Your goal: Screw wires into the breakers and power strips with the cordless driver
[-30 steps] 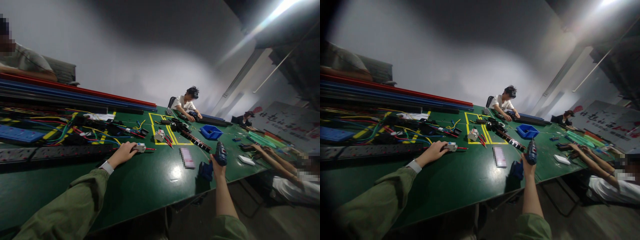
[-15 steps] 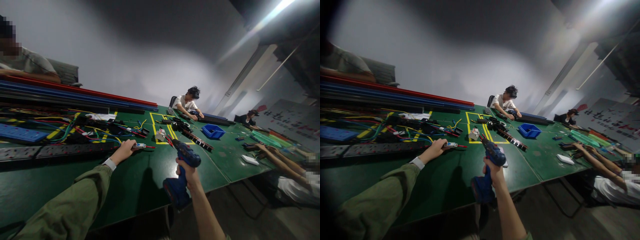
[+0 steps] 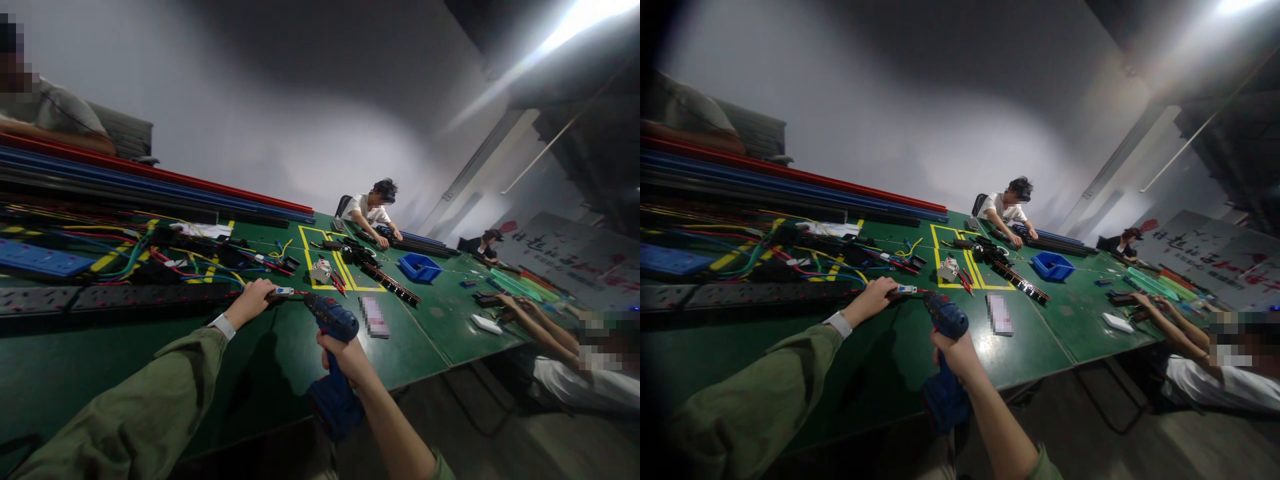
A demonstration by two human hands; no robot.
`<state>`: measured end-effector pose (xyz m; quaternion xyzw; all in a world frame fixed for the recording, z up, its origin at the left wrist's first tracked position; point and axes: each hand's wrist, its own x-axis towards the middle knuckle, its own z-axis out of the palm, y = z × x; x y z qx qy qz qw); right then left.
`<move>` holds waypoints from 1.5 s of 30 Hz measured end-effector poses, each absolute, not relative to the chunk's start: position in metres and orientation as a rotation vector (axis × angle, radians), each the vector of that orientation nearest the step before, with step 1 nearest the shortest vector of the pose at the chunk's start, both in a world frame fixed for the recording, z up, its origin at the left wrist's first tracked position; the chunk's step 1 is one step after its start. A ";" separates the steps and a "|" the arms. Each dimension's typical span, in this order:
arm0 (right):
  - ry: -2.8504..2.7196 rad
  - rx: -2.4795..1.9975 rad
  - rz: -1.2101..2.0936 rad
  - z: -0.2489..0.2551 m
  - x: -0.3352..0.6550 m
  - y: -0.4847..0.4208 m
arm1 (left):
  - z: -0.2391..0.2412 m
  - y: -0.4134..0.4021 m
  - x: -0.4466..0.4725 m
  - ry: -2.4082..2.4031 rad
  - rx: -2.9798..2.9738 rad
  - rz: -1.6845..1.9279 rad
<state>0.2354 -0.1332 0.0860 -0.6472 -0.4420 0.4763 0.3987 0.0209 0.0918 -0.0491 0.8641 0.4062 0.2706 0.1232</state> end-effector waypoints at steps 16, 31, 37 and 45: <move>-1.140 -1.623 1.209 0.092 0.218 -0.129 | -0.045 0.090 0.019 1.127 2.446 0.794; -1.169 -1.667 1.177 0.086 0.213 -0.134 | -0.046 0.091 0.019 1.132 2.439 0.804; -1.196 -1.675 1.160 0.090 0.212 -0.137 | -0.047 0.091 0.019 1.136 2.457 0.792; -1.180 -1.650 1.169 0.092 0.210 -0.138 | -0.043 0.089 0.020 1.149 2.457 0.791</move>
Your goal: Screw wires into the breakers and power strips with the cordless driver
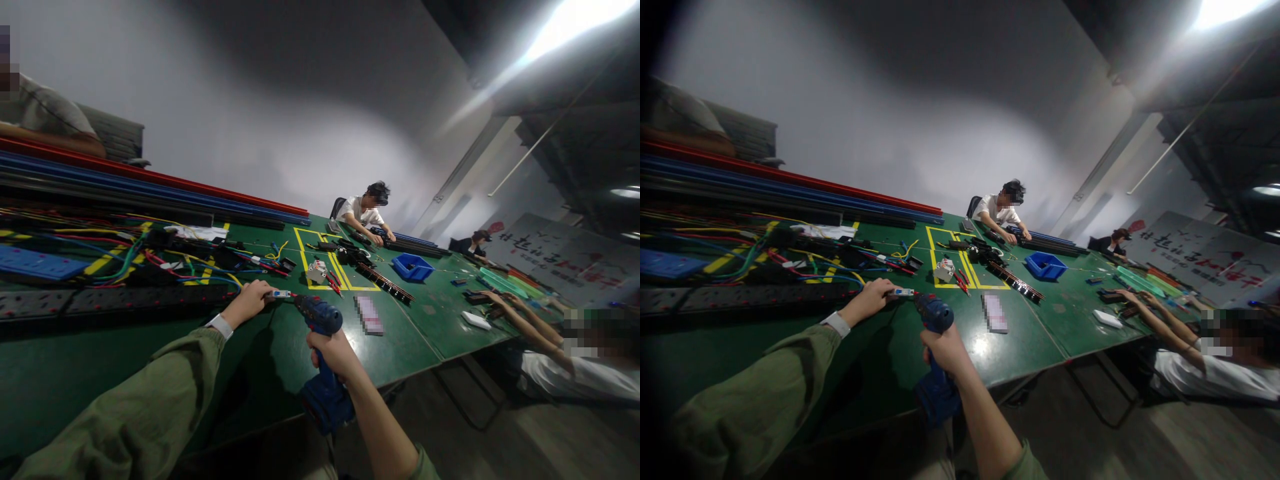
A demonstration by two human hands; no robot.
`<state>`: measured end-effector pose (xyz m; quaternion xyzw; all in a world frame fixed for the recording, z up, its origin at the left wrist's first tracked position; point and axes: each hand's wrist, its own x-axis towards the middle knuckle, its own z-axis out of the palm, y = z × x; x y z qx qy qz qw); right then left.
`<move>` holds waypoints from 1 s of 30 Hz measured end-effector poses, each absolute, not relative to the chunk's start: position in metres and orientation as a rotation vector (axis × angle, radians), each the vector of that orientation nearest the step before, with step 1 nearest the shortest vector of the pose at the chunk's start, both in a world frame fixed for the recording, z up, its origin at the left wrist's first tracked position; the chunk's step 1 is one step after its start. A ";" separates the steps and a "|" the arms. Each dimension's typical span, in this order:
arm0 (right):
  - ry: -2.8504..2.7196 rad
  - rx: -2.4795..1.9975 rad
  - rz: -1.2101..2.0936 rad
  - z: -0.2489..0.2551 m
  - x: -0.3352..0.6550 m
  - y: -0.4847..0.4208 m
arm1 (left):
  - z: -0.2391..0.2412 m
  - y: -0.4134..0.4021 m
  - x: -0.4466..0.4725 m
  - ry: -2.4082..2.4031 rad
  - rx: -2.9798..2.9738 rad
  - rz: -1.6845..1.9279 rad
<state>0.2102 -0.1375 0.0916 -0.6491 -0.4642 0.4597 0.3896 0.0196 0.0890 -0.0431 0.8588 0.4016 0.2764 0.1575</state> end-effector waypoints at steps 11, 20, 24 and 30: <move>-1.175 -1.664 1.155 0.092 0.210 -0.137 | -0.044 0.089 0.020 1.137 2.456 0.805; -1.168 -1.690 1.149 0.090 0.211 -0.139 | -0.044 0.089 0.020 1.155 2.470 0.784; -1.187 -1.634 1.151 0.089 0.214 -0.137 | -0.046 0.090 0.020 1.152 2.476 0.796; -1.178 -1.627 1.176 0.085 0.216 -0.135 | -0.048 0.090 0.020 1.161 2.484 0.789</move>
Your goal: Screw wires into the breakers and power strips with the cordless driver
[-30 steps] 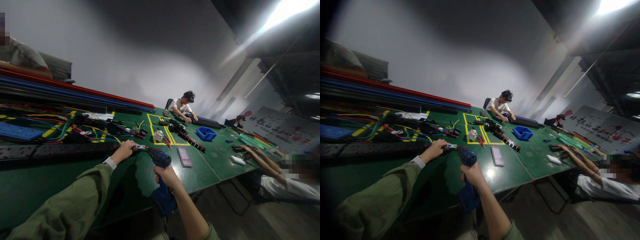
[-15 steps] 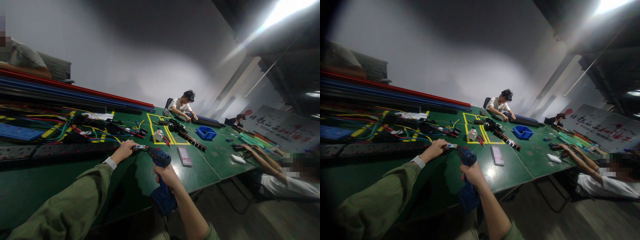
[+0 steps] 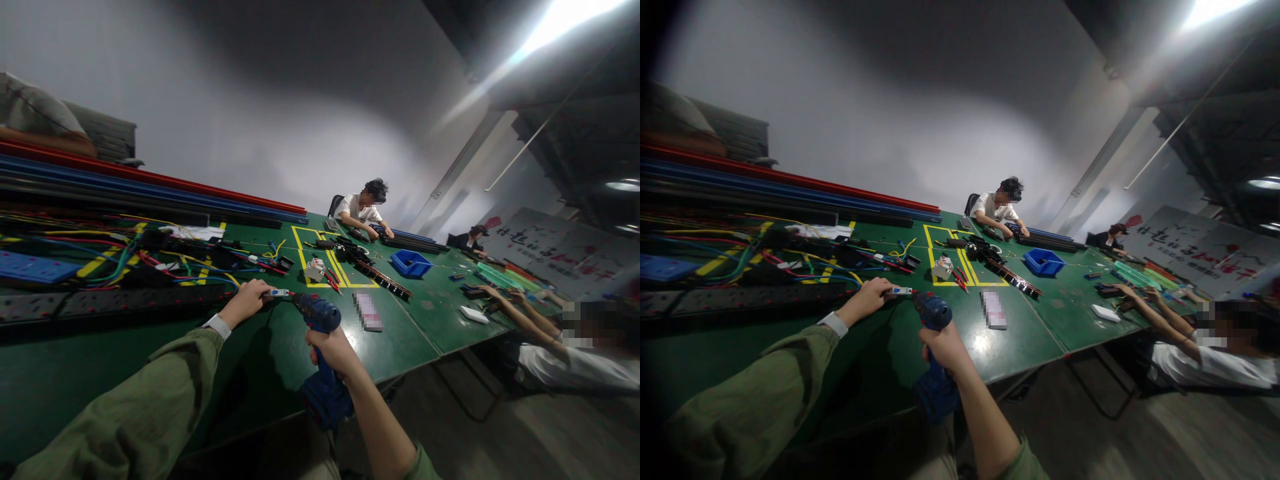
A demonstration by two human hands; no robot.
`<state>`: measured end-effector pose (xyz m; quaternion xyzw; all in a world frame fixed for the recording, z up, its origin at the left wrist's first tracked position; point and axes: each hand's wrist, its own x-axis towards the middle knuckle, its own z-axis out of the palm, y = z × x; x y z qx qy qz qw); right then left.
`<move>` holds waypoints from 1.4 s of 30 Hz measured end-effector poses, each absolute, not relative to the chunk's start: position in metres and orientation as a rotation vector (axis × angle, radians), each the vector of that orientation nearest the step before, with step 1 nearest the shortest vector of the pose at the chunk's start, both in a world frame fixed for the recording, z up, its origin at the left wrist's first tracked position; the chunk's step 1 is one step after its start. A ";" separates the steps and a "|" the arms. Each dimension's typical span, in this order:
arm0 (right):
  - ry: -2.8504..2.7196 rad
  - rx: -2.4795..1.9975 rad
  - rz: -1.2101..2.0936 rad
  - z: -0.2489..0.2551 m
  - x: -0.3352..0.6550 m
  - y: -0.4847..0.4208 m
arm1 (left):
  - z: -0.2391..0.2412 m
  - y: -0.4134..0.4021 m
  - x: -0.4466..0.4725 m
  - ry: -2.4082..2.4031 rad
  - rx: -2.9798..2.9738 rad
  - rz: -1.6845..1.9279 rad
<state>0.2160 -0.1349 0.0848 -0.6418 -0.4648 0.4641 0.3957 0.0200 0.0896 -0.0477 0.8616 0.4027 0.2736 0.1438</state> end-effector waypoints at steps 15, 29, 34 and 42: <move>-1.157 -1.645 1.176 0.087 0.214 -0.136 | -0.046 0.090 0.019 1.144 2.489 0.780; -1.195 -1.633 1.196 0.084 0.219 -0.131 | -0.045 0.090 0.019 1.147 2.498 0.776; -1.177 -1.616 1.192 0.083 0.219 -0.133 | -0.044 0.090 0.018 1.147 2.503 0.767; -1.171 -1.610 1.190 0.080 0.220 -0.130 | -0.043 0.090 0.018 1.139 2.486 0.749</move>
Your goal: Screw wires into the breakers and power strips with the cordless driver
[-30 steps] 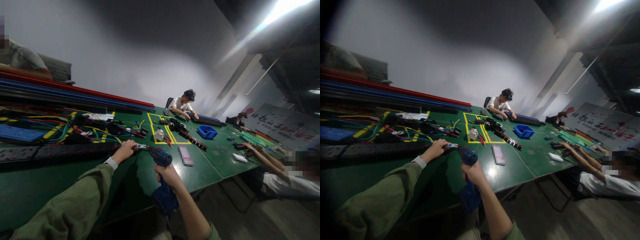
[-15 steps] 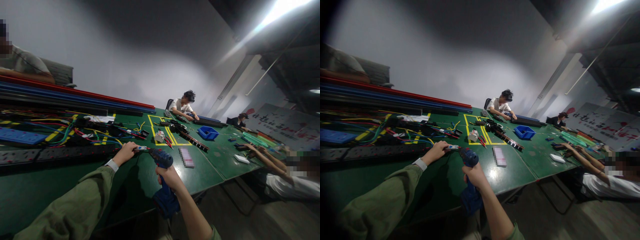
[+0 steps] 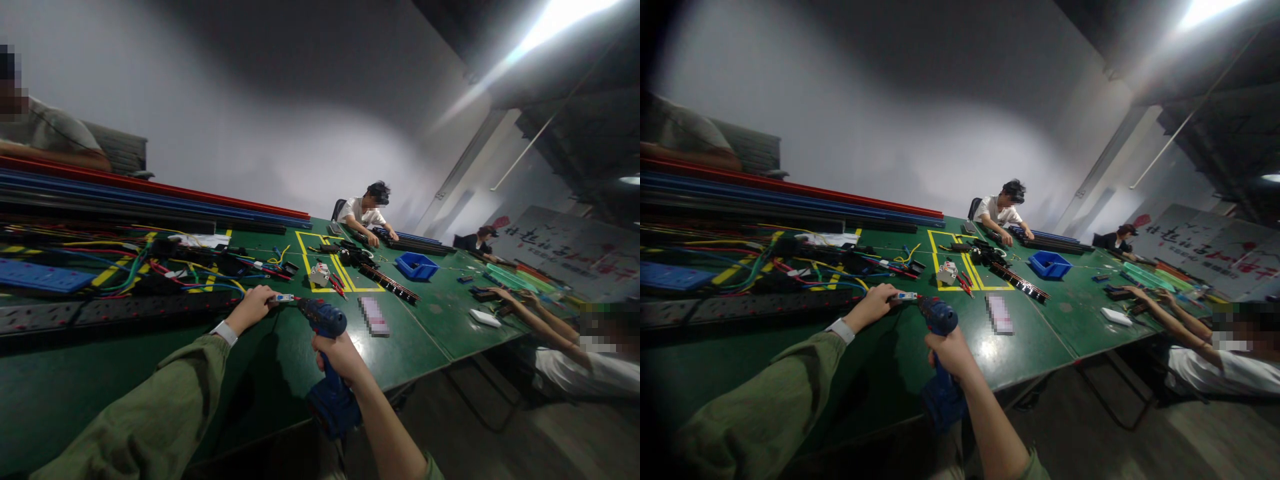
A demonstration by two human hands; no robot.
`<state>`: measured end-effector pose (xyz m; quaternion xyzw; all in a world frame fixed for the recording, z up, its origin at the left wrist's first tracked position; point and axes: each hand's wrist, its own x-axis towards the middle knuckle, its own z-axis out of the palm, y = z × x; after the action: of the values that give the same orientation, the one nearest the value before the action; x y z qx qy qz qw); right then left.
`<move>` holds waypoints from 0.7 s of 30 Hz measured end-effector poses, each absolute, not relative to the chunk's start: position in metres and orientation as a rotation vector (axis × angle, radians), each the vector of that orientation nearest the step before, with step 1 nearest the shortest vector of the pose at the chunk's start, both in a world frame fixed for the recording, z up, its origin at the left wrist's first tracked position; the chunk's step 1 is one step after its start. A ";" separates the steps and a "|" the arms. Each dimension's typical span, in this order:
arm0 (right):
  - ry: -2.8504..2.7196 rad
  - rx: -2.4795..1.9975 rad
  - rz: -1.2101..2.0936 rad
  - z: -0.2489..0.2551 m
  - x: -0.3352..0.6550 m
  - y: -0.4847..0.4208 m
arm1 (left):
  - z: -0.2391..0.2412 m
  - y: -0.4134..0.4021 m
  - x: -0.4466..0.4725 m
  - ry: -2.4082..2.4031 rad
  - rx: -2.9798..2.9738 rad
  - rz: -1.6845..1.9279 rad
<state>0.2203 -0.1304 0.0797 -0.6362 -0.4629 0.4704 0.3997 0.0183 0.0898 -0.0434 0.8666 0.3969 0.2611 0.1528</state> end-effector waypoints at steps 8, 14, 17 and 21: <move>-1.163 -1.593 1.186 0.082 0.219 -0.133 | -0.043 0.090 0.018 1.146 2.502 0.759; -1.205 -1.576 1.176 0.081 0.220 -0.134 | -0.040 0.087 0.018 1.147 2.497 0.753; -1.219 -1.574 1.174 0.081 0.221 -0.133 | -0.039 0.086 0.018 1.148 2.490 0.750; -1.192 -1.614 1.177 0.083 0.220 -0.134 | -0.038 0.085 0.018 1.153 2.487 0.746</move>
<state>0.2202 -0.1336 0.0828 -0.6370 -0.4703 0.4646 0.3965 0.0185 0.0852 -0.0380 0.8655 0.4014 0.2596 0.1498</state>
